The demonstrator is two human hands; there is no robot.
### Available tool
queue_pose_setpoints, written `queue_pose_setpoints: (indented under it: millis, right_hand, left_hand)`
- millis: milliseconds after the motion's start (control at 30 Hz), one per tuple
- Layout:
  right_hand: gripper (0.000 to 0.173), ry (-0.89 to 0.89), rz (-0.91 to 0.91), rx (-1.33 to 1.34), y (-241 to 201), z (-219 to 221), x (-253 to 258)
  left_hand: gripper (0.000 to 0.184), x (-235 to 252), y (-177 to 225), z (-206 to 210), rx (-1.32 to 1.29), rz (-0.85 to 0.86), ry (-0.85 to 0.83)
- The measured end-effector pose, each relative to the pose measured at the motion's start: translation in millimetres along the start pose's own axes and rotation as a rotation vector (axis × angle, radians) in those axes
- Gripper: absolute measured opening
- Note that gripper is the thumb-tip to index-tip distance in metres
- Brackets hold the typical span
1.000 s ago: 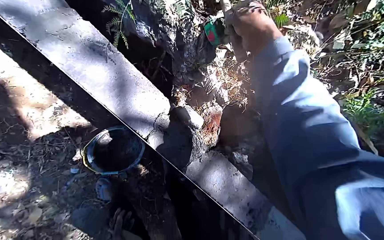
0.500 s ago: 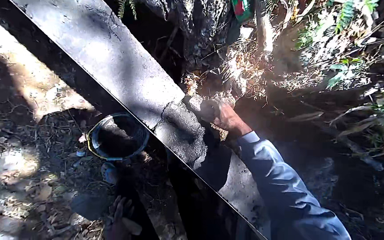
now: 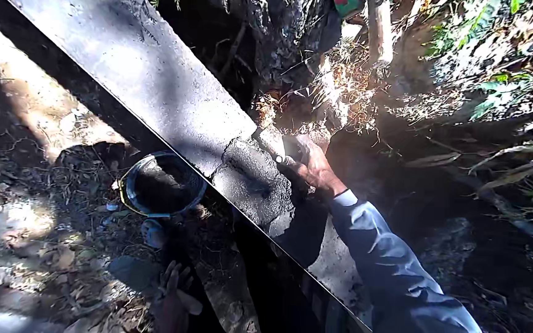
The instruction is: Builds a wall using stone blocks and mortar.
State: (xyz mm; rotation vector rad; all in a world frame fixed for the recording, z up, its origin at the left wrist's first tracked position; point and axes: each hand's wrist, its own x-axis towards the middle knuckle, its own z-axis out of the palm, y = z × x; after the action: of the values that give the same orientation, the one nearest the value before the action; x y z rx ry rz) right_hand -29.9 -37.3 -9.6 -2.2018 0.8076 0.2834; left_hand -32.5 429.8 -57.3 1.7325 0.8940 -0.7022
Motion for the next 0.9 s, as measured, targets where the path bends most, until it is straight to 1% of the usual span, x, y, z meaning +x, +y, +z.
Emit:
queue_pose_setpoints:
  millis: [100, 133, 167, 200, 233, 267, 300, 333, 400, 433, 467, 500, 567, 600, 667, 700, 733, 767, 833, 867, 900]
  right_hand:
    - [0.061, -0.094, 0.041, -0.1, -7.9, -12.6, 4.8]
    - [0.059, -0.08, 0.038, -0.142, -16.8, -22.0, -3.5]
    - [0.054, -0.004, 0.005, -0.183, -32.9, -28.7, -18.5]
    - [0.048, 0.119, -0.057, -0.214, -54.2, -28.1, -36.8]
    - [0.04, 0.247, -0.166, -0.17, -75.1, -16.2, -55.0]
    - [0.033, 0.272, -0.268, -0.07, -96.3, 5.4, -77.6]
    - [0.032, 0.189, -0.314, 0.021, -115.8, 35.7, -100.9]
    - [0.034, 0.023, -0.287, 0.05, -129.5, 71.9, -120.9]
    - [0.05, -0.414, -0.091, 0.027, -140.9, 148.0, -139.7]
    - [0.055, -0.606, 0.027, 0.086, -140.4, 183.0, -136.6]
    - [0.056, -0.701, 0.118, 0.187, -138.0, 215.0, -131.1]
    - [0.055, -0.702, 0.183, 0.291, -135.3, 243.4, -124.7]
    - [0.052, -0.604, 0.31, 0.41, -128.2, 285.6, -106.1]
    - [0.051, -0.57, 0.357, 0.377, -120.4, 300.9, -91.0]
    - [0.054, -0.564, 0.427, 0.179, -98.7, 325.9, -45.8]
    - [0.055, -0.574, 0.448, 0.062, -91.6, 336.8, -18.5]
    - [0.055, -0.595, 0.466, -0.025, -87.1, 348.4, 8.6]
    - [0.055, -0.621, 0.466, -0.075, -80.9, 366.3, 35.3]
    - [0.051, -0.643, 0.434, -0.077, -74.3, 418.0, 77.4]
    - [0.046, -0.615, 0.427, -0.113, -83.1, 445.0, 87.7]
    - [0.043, -0.567, 0.43, -0.217, -95.9, 468.8, 90.1]
  left_hand:
    - [0.037, -1.2, 1.5, 8.9, -0.004, 0.015, -0.026]
    - [0.037, -1.6, 2.0, 13.1, -0.006, 0.024, -0.049]
    - [0.038, -1.9, 4.0, 16.5, -0.019, 0.034, -0.071]
    - [0.038, -2.4, 7.1, 18.9, -0.047, 0.046, -0.094]
    - [0.039, -2.1, 8.8, 19.3, -0.081, 0.065, -0.126]
    - [0.039, -2.1, 10.0, 19.5, -0.111, 0.078, -0.161]
    - [0.04, 0.0, 11.6, 22.4, -0.142, 0.092, -0.201]
    - [0.04, 3.9, 13.6, 26.6, -0.163, 0.099, -0.241]
    - [0.039, 11.8, 16.4, 35.5, -0.162, 0.081, -0.303]
    - [0.039, 18.0, 17.4, 41.4, -0.156, 0.062, -0.331]
    - [0.038, 25.6, 19.6, 47.2, -0.131, 0.039, -0.352]
    - [0.04, 36.1, 23.5, 51.0, -0.072, 0.012, -0.369]
    - [0.054, 65.7, 38.0, 45.5, 0.157, -0.042, -0.431]
    - [0.061, 85.6, 43.1, 39.0, 0.302, -0.042, -0.437]
    - [0.061, 137.5, 42.3, 25.9, 0.493, 0.062, -0.269]
    - [0.067, 169.5, 39.6, 16.6, 0.525, 0.118, -0.183]
    - [0.074, 201.9, 39.1, 8.2, 0.517, 0.151, -0.131]
    - [0.075, 235.4, 39.9, 3.7, 0.486, 0.165, -0.1]
    - [0.071, 297.0, 39.6, 4.3, 0.421, 0.131, -0.101]
    - [0.067, 319.2, 39.2, 8.7, 0.4, 0.093, -0.103]
    - [0.064, 336.5, 40.0, 14.6, 0.391, 0.062, -0.101]
